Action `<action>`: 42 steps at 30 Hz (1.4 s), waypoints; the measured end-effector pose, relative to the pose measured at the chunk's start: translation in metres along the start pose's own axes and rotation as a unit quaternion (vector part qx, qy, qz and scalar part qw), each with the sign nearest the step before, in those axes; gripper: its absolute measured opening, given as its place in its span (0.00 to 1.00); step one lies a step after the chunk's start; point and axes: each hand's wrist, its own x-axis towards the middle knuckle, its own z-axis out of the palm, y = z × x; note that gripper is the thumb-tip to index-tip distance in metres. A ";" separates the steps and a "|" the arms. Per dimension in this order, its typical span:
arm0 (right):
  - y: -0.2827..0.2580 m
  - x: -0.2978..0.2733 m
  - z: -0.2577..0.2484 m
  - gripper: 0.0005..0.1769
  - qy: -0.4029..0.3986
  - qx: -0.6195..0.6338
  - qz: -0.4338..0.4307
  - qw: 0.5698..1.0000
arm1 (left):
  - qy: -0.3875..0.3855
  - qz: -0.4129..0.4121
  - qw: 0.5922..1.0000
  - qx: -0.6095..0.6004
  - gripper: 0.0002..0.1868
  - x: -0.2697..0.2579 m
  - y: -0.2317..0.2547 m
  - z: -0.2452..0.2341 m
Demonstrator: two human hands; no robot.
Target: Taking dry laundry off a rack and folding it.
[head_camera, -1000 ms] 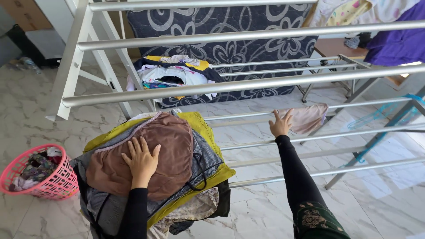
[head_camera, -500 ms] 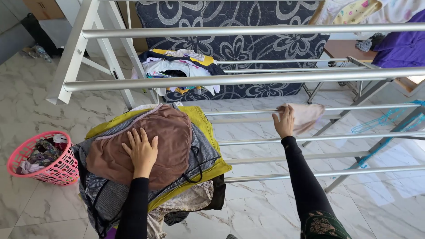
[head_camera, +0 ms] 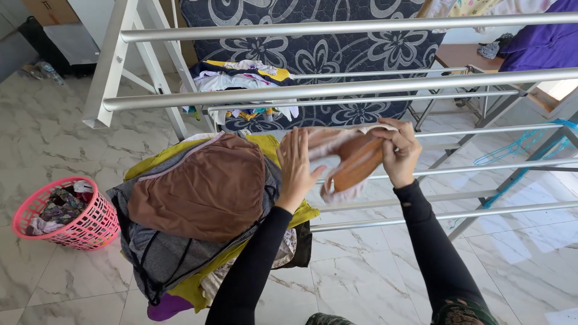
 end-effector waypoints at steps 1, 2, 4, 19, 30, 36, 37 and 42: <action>-0.005 0.001 -0.006 0.14 0.001 -0.003 0.000 1.000 | 0.000 0.002 1.000 -0.002 0.61 -0.001 -0.008 0.008; -0.009 0.002 -0.013 0.16 -0.011 -0.001 -0.019 1.000 | 0.002 -0.018 1.000 0.014 0.56 -0.001 -0.016 0.016; -0.008 -0.003 -0.025 0.19 -0.023 -0.003 -0.036 0.999 | 0.002 -0.037 0.999 0.027 0.53 -0.001 -0.027 0.016; -0.040 0.016 0.018 0.24 -0.166 0.243 0.181 0.939 | -0.154 -0.077 0.866 -0.469 0.23 -0.037 -0.088 -0.214; -0.059 0.055 0.311 0.24 -0.384 0.356 0.105 0.845 | 0.021 -0.374 0.894 -0.245 0.33 -0.132 -0.281 -0.282; -0.134 -0.032 0.355 0.32 -0.279 0.325 0.159 0.890 | 0.102 -0.257 0.957 0.084 0.31 -0.128 -0.265 -0.253; -0.149 -0.050 0.354 0.32 -0.277 0.322 0.162 0.891 | 0.099 -0.255 0.958 0.082 0.31 -0.126 -0.260 -0.237; -0.159 -0.145 0.346 0.35 -0.354 -0.004 -0.124 0.927 | -0.047 -0.052 0.976 0.207 0.37 -0.122 -0.251 -0.176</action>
